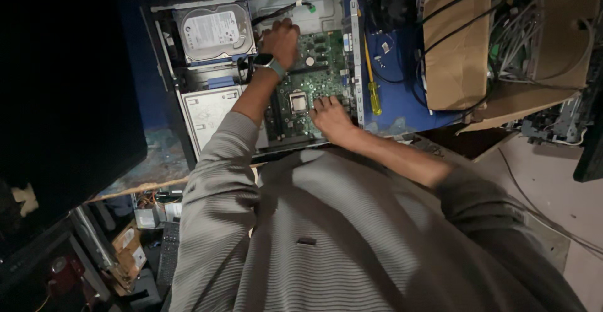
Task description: The person works on an open desktop computer case on a workbench, positioning a motherboard inside the chassis and connecting cables and components to it. Near the end, the person picks up a yellow-handled screwdriver and uses it on the computer parts.
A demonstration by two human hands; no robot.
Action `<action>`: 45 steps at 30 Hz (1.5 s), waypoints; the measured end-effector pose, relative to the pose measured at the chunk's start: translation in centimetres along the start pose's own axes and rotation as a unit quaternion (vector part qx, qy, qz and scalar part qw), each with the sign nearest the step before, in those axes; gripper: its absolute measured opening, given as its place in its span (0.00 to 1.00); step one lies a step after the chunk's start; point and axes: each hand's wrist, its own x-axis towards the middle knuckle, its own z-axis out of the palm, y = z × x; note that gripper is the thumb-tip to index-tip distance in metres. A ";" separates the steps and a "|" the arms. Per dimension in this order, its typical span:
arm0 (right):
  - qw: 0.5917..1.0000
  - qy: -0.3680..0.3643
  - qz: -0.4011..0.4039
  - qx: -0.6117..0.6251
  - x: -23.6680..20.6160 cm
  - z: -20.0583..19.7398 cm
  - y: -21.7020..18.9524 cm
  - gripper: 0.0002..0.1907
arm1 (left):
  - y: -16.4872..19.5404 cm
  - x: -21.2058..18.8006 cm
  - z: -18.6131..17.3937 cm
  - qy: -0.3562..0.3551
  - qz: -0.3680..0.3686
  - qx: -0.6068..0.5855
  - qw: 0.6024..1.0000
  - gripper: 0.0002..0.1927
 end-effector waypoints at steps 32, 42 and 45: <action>0.992 -0.077 -0.075 -0.063 1.7 1.5 0.6 0.09 | 0.4 -0.9 0.2 -0.005 -0.048 -0.034 0.998 0.14; 0.946 0.246 0.098 0.189 -2.9 -3.5 3.1 0.30 | -3.0 -11.4 -7.5 0.200 -0.245 -0.361 0.877 0.21; 0.835 0.306 0.298 0.348 -6.0 -2.4 5.5 0.32 | -6.7 -21.2 -9.8 0.357 -0.213 -0.248 0.875 0.22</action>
